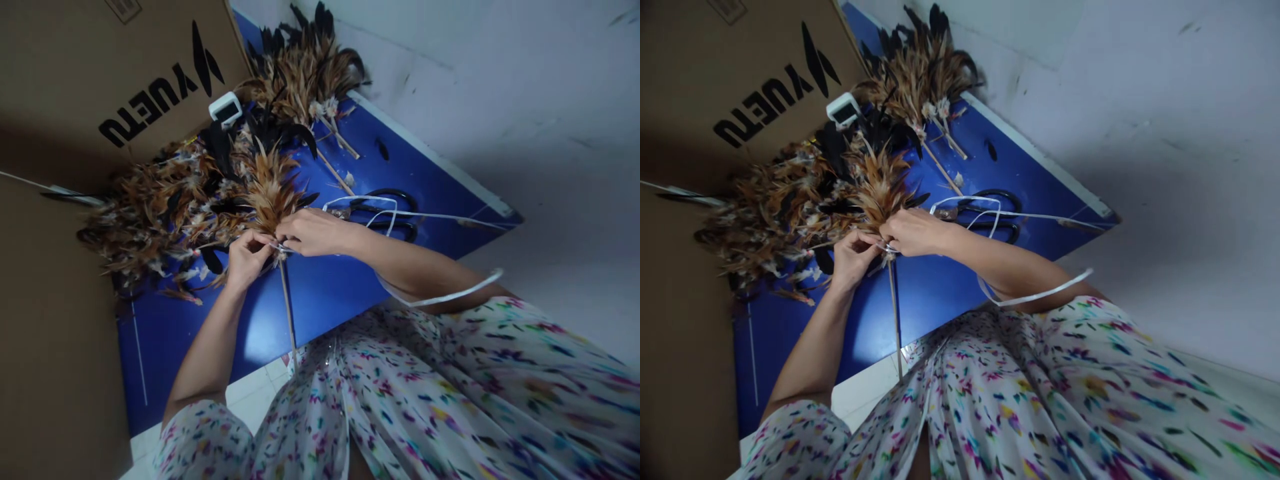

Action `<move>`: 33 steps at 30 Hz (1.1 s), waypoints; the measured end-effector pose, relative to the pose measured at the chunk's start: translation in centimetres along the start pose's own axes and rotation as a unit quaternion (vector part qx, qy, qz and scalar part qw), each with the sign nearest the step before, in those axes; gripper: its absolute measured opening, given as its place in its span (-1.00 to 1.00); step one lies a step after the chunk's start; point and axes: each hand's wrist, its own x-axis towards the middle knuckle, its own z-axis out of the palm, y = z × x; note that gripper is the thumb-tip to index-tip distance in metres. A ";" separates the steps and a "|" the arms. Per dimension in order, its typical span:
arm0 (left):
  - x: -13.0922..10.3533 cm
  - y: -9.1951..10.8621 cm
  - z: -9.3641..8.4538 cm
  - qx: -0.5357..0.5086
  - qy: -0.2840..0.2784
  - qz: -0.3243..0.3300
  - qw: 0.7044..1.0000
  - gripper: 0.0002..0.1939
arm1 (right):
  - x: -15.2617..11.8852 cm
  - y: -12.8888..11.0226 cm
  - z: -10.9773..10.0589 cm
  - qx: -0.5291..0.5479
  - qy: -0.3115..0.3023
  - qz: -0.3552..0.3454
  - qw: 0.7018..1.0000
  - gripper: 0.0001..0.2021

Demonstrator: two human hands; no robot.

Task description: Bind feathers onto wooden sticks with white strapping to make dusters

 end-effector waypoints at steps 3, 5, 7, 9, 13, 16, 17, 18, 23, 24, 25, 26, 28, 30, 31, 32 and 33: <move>0.0 -0.3 -0.2 0.021 -0.008 0.021 1.000 -0.80 | 0.3 0.3 0.2 0.056 0.060 -0.009 0.997 -0.76; -0.1 -0.4 -0.4 0.046 -0.015 0.050 0.998 -0.85 | 0.6 0.5 0.7 0.078 0.075 -0.009 0.994 -0.74; -0.2 -0.4 -0.5 0.086 -0.015 0.087 0.992 -0.90 | 1.0 0.7 1.4 0.093 0.079 -0.006 0.992 -0.74; -0.4 -0.3 -0.7 0.141 -0.005 0.131 0.981 -0.94 | 1.3 0.9 2.1 0.106 0.088 0.002 0.990 -0.74; -0.5 -0.2 -0.7 0.253 0.020 0.258 0.932 -0.93 | 1.7 1.0 2.8 0.146 0.113 0.036 0.982 -0.73; -0.3 -0.8 -0.6 0.299 0.028 0.315 0.900 -0.92 | 1.8 0.9 2.9 0.175 0.121 0.071 0.974 -0.73; -0.3 -1.2 -0.7 0.308 0.031 0.325 0.894 -0.91 | 1.8 0.8 2.9 0.183 0.123 0.078 0.972 -0.74; -0.2 -1.5 -0.7 0.315 0.034 0.335 0.888 -0.91 | 1.8 0.8 2.9 0.189 0.124 0.080 0.971 -0.74; -0.2 -2.9 -1.2 0.321 0.022 0.360 0.876 -0.91 | 1.9 0.7 2.7 0.211 0.112 0.080 0.968 -0.73; -0.2 -2.9 -1.3 0.314 0.020 0.365 0.876 -0.92 | 1.9 0.8 2.7 0.219 0.106 0.083 0.966 -0.73; -0.2 -2.9 -1.3 0.304 0.020 0.376 0.875 -0.92 | 1.9 0.8 2.7 0.229 0.100 0.083 0.965 -0.74; -0.2 -2.7 -1.3 0.293 0.021 0.393 0.871 -0.92 | 1.9 0.9 2.7 0.238 0.096 0.081 0.963 -0.74; -0.2 -2.5 -1.3 0.275 0.023 0.432 0.859 -0.89 | 1.9 1.1 2.7 0.250 0.095 0.070 0.961 -0.77; -0.2 -2.3 -1.4 0.274 0.021 0.451 0.849 -0.86 | 2.0 1.2 2.7 0.265 0.090 0.062 0.958 -0.79; -0.2 -2.4 -1.4 0.279 0.021 0.447 0.850 -0.87 | 2.0 1.2 2.8 0.278 0.084 0.063 0.955 -0.80; -0.2 -2.5 -1.5 0.287 0.021 0.437 0.852 -0.88 | 2.0 1.3 2.8 0.295 0.075 0.067 0.950 -0.80; -0.2 -2.7 -1.6 0.297 0.023 0.427 0.854 -0.89 | 2.0 1.3 2.9 0.313 0.067 0.074 0.944 -0.80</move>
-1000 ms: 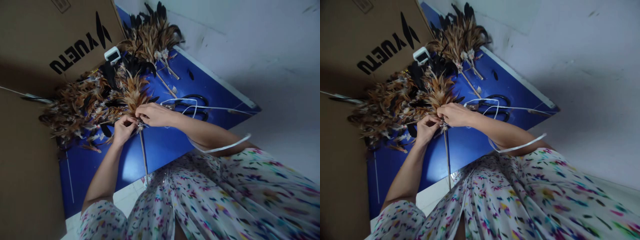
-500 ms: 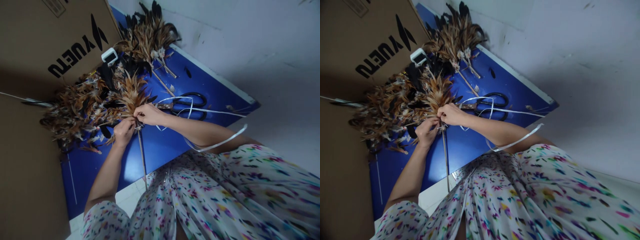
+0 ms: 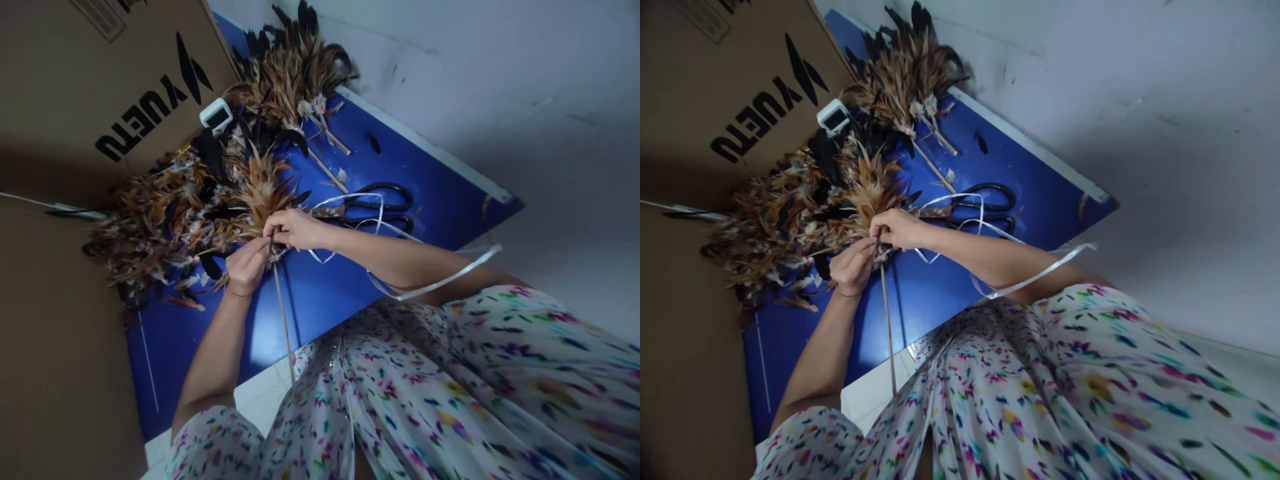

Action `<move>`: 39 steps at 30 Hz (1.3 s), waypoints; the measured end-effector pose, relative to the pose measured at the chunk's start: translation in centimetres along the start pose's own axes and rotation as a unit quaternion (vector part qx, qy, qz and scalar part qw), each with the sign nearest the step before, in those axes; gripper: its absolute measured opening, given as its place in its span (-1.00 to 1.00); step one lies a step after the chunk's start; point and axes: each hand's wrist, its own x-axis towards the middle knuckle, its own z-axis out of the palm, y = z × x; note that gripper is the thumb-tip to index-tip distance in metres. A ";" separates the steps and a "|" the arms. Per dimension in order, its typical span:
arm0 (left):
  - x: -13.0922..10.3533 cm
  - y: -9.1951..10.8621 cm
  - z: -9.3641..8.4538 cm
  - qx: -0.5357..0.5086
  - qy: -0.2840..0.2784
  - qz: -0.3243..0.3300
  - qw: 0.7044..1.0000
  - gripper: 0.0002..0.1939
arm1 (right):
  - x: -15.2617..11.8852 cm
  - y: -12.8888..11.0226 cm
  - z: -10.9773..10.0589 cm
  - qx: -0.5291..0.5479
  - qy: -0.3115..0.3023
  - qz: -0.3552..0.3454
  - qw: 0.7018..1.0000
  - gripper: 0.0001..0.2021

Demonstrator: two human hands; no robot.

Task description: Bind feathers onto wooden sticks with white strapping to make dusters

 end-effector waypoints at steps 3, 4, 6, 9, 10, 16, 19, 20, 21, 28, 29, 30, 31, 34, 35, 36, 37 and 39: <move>-0.4 -0.3 0.1 0.028 -0.007 -0.016 0.999 -0.88 | 0.1 0.1 0.1 0.038 -0.011 0.023 0.999 -0.80; -0.4 -0.3 0.1 0.032 -0.007 -0.015 0.999 -0.88 | 0.1 0.2 0.1 0.039 -0.012 0.023 0.999 -0.80; -0.3 -0.3 0.0 0.036 -0.009 -0.016 0.999 -0.88 | 0.2 0.2 0.1 0.025 -0.015 0.010 1.000 -0.82; 0.0 0.0 -0.1 0.046 -0.009 -0.016 0.999 -0.87 | 0.1 0.2 0.0 0.003 -0.007 -0.014 1.000 -0.85; 0.1 0.1 -0.1 0.051 -0.004 -0.011 0.999 -0.88 | 0.1 0.2 -0.1 -0.001 -0.002 -0.016 1.000 -0.85; -0.3 -0.1 0.0 0.048 -0.004 -0.010 0.999 -0.91 | -0.1 0.2 0.0 -0.052 0.002 -0.026 0.998 -0.84; -0.6 -0.3 0.2 0.042 -0.014 -0.043 0.998 -0.91 | -0.1 0.3 0.2 -0.111 0.022 -0.072 0.991 -0.83; -0.6 -0.3 0.2 0.041 -0.013 -0.047 0.998 -0.91 | -0.1 0.3 0.3 -0.126 0.031 -0.085 0.988 -0.83; -0.6 -0.3 0.3 0.042 -0.010 -0.047 0.998 -0.92 | -0.1 0.4 0.3 -0.139 0.039 -0.097 0.985 -0.84; 0.1 0.0 0.5 0.039 0.036 0.011 0.999 -0.88 | -0.8 -0.7 0.3 -0.246 0.038 -0.107 0.963 -0.85; 0.2 0.1 0.5 0.035 0.036 0.008 0.999 -0.89 | -0.9 -1.0 0.2 -0.265 0.033 -0.098 0.959 -0.84; 0.4 0.2 0.5 0.030 0.035 0.003 0.999 -0.90 | -1.0 -1.3 0.2 -0.285 0.028 -0.087 0.954 -0.83; 0.5 0.3 0.5 0.026 0.034 -0.002 0.999 -0.91 | -1.1 -1.5 0.2 -0.305 0.024 -0.076 0.949 -0.81; 0.8 0.5 0.6 0.022 0.036 -0.014 0.999 -0.94 | -1.1 -1.8 0.3 -0.336 0.019 -0.063 0.940 -0.78; 0.8 0.5 0.6 0.022 0.038 -0.018 0.999 -0.93 | -1.1 -1.7 0.4 -0.331 0.023 -0.068 0.941 -0.78; 0.8 0.5 0.6 0.021 0.039 -0.019 0.999 -0.93 | -1.0 -1.6 0.4 -0.322 0.030 -0.077 0.943 -0.79; 0.7 0.5 0.7 0.019 0.041 -0.019 0.999 -0.93 | -1.0 -1.4 0.4 -0.311 0.039 -0.086 0.946 -0.79; 0.6 0.5 0.8 0.016 0.045 -0.018 0.999 -0.91 | -1.0 -1.0 0.4 -0.300 0.057 -0.102 0.947 -0.78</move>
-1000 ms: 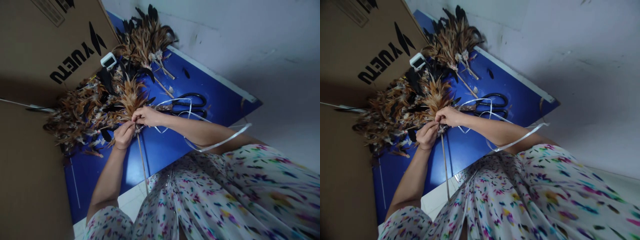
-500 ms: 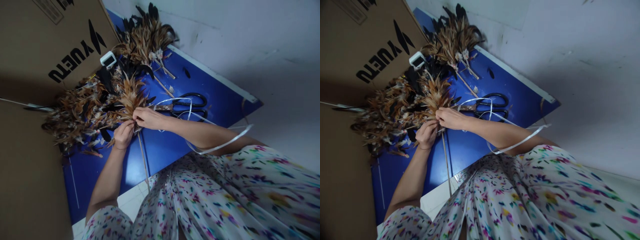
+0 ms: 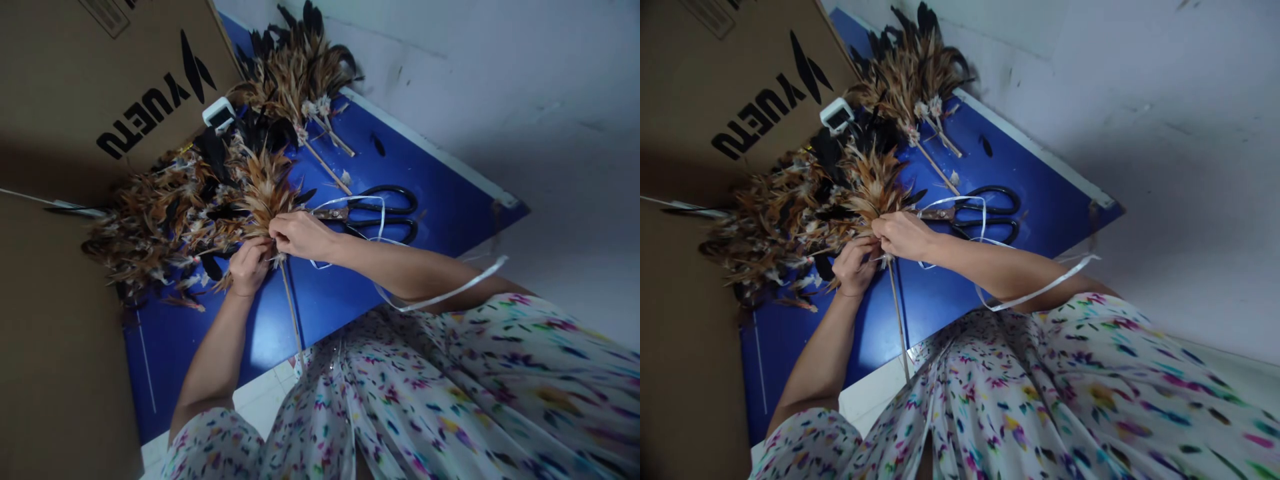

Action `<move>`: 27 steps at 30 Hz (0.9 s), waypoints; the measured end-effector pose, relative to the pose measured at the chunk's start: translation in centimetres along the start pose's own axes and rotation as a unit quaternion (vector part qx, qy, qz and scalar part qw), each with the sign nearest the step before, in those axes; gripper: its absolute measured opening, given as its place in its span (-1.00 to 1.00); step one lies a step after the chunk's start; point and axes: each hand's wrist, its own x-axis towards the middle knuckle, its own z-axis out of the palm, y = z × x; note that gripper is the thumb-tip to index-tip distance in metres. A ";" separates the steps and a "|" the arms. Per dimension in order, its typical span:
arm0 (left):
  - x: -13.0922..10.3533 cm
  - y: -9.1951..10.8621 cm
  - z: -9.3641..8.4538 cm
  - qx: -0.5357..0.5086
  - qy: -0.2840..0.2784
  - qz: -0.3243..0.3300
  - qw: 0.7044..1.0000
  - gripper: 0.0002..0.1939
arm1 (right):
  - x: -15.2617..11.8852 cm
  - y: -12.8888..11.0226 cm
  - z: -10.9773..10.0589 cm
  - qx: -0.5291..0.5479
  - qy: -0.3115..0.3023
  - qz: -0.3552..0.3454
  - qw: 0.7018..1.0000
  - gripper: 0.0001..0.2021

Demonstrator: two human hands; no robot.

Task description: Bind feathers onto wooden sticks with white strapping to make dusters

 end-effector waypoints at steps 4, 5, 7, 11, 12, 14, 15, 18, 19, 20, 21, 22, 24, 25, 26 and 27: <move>-0.3 -0.2 0.2 -0.001 -0.001 -0.004 1.000 -0.88 | -0.2 0.1 -0.2 -0.049 -0.025 -0.003 0.999 -0.75; -0.3 -0.2 0.3 -0.003 -0.003 -0.006 1.000 -0.88 | -0.2 -0.1 -0.3 -0.067 -0.038 -0.001 0.997 -0.74; -0.4 -0.2 0.3 -0.009 -0.006 -0.013 1.000 -0.90 | -0.2 -0.4 -0.6 -0.096 -0.058 0.007 0.994 -0.73; -0.3 0.0 0.2 -0.016 -0.011 -0.041 0.999 -0.93 | -0.2 -0.7 -1.3 -0.105 -0.076 0.035 0.991 -0.74; -0.3 0.0 0.2 -0.018 -0.012 -0.053 0.998 -0.94 | -0.2 -0.6 -1.4 -0.101 -0.081 0.045 0.991 -0.74; -0.2 0.2 0.0 -0.023 -0.014 -0.086 0.996 -0.94 | -0.2 -0.5 -1.7 -0.094 -0.088 0.067 0.989 -0.76; -0.1 0.2 0.0 -0.027 -0.016 -0.104 0.994 -0.93 | -0.2 -0.4 -1.8 -0.093 -0.092 0.078 0.988 -0.76; 0.2 0.4 -0.2 -0.054 -0.020 -0.158 0.986 -0.91 | -0.2 -0.2 -2.0 -0.096 -0.099 0.106 0.985 -0.75; 0.3 0.5 -0.3 -0.068 -0.022 -0.174 0.982 -0.91 | -0.1 -0.2 -2.1 -0.099 -0.100 0.113 0.984 -0.75; 0.3 0.5 -0.3 -0.082 -0.022 -0.189 0.978 -0.91 | -0.1 -0.2 -2.1 -0.103 -0.101 0.118 0.982 -0.74; 0.4 0.5 -0.3 -0.095 -0.019 -0.203 0.974 -0.90 | -0.1 -0.2 -2.1 -0.107 -0.101 0.120 0.982 -0.74; 0.4 0.5 -0.3 -0.106 -0.014 -0.218 0.970 -0.90 | -0.1 -0.2 -2.2 -0.110 -0.101 0.122 0.981 -0.74; 0.4 0.5 -0.3 -0.120 -0.002 -0.246 0.962 -0.88 | 0.0 -0.3 -2.2 -0.117 -0.100 0.122 0.980 -0.73; 0.5 0.5 -0.3 -0.123 0.005 -0.259 0.958 -0.86 | 0.0 -0.3 -2.2 -0.119 -0.100 0.122 0.980 -0.73; 0.5 0.5 -0.2 -0.124 0.010 -0.269 0.955 -0.85 | 0.0 -0.2 -2.1 -0.121 -0.099 0.121 0.980 -0.73; 0.5 0.5 -0.2 -0.122 0.013 -0.277 0.953 -0.85 | 0.0 -0.2 -2.1 -0.122 -0.099 0.122 0.980 -0.73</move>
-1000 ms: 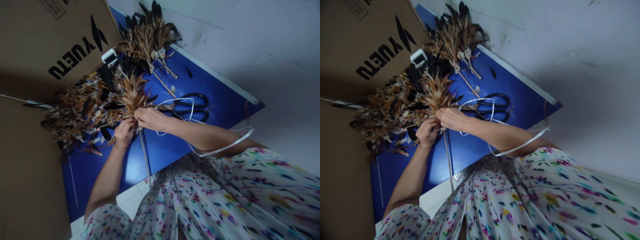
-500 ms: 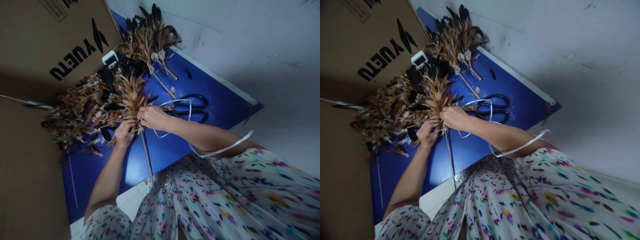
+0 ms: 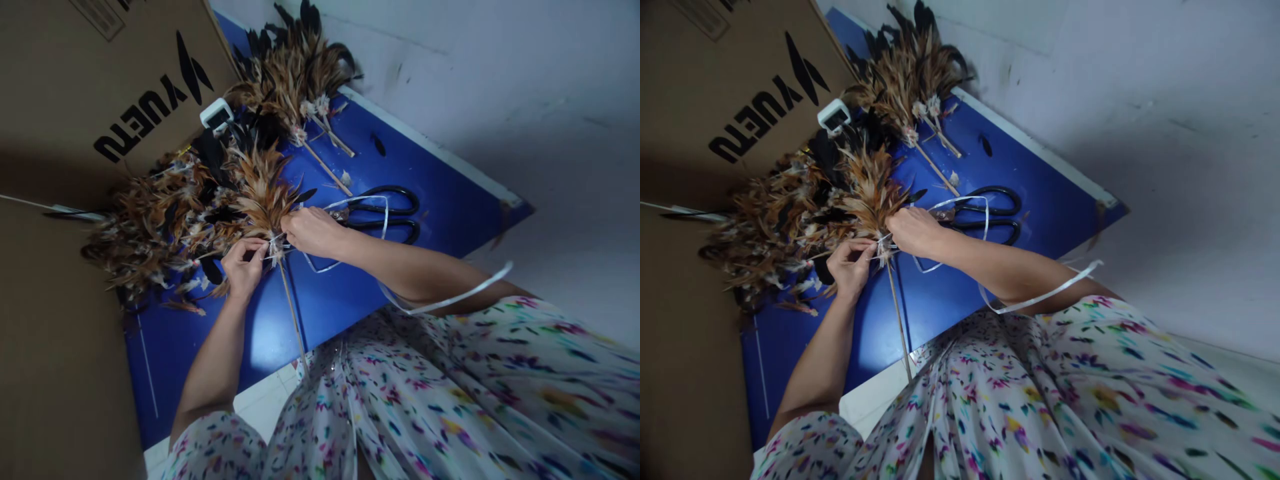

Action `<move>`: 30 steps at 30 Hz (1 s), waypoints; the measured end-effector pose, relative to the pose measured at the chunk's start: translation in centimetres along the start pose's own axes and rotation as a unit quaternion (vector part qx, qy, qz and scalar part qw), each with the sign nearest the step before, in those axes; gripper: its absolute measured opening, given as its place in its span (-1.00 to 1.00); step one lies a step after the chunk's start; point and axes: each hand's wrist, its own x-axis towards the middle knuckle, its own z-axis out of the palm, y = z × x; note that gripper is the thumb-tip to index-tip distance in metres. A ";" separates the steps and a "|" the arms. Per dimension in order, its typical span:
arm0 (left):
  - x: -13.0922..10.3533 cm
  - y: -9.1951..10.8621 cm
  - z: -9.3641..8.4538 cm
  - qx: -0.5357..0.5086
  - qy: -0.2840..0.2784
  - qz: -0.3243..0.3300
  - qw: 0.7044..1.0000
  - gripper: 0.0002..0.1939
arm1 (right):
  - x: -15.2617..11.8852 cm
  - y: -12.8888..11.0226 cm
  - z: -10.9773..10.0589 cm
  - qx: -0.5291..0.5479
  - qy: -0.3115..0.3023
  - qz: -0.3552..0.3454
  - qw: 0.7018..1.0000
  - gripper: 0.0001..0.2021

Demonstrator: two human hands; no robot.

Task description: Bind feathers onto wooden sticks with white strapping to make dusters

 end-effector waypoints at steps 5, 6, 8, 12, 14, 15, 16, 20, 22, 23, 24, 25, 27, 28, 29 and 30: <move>0.0 0.3 -0.1 0.044 0.006 -0.007 0.999 -0.83 | 0.1 0.2 0.3 0.001 -0.004 0.005 1.000 -0.75; 0.0 0.3 -0.2 0.051 0.006 -0.004 0.999 -0.84 | 0.2 0.2 0.4 0.002 -0.004 0.005 1.000 -0.75; 0.0 0.3 -0.4 0.056 0.006 0.005 0.998 -0.86 | 0.2 0.3 0.4 0.005 -0.001 0.005 1.000 -0.75; -0.1 0.1 -0.7 0.077 -0.013 0.021 0.997 -0.96 | 0.3 0.4 0.3 0.028 0.000 0.007 1.000 -0.74; 0.0 0.0 -0.9 0.097 -0.027 0.033 0.994 -0.91 | 0.3 0.4 0.1 0.039 0.000 0.012 0.999 -0.73; 0.1 0.0 -1.0 0.109 -0.036 0.048 0.992 -0.88 | 0.3 0.5 0.0 0.043 0.000 0.015 0.999 -0.73; 0.3 0.0 -1.0 0.120 -0.047 0.069 0.989 -0.87 | 0.3 0.5 -0.1 0.047 -0.001 0.018 0.999 -0.73; 0.8 0.1 -1.2 0.124 -0.084 0.100 0.984 -0.88 | 0.4 0.7 -0.3 0.076 -0.006 0.026 0.997 -0.73; 0.9 0.2 -1.1 0.087 -0.084 0.062 0.991 -0.91 | 0.5 0.9 -0.2 0.097 -0.007 0.026 0.995 -0.73; 0.9 0.2 -1.0 0.060 -0.078 0.040 0.994 -0.91 | 0.6 1.0 -0.2 0.107 -0.006 0.025 0.994 -0.73; 0.8 0.1 -0.9 0.028 -0.070 0.018 0.997 -0.90 | 0.6 1.2 -0.2 0.115 -0.004 0.023 0.993 -0.73; 0.8 0.1 -0.8 -0.006 -0.062 -0.003 0.998 -0.87 | 0.7 1.2 -0.1 0.120 -0.002 0.024 0.992 -0.74; 0.7 0.0 -0.4 -0.069 -0.048 -0.037 0.996 -0.83 | 0.7 1.4 0.0 0.125 0.003 0.025 0.992 -0.75; 0.7 -0.1 -0.2 -0.092 -0.044 -0.050 0.994 -0.81 | 0.8 1.4 0.1 0.125 0.005 0.026 0.992 -0.76; 0.7 -0.1 0.0 -0.109 -0.039 -0.057 0.992 -0.80 | 0.8 1.4 0.1 0.125 0.006 0.026 0.992 -0.77; 0.7 -0.1 0.1 -0.123 -0.036 -0.061 0.990 -0.78 | 0.8 1.4 0.1 0.125 0.006 0.027 0.992 -0.77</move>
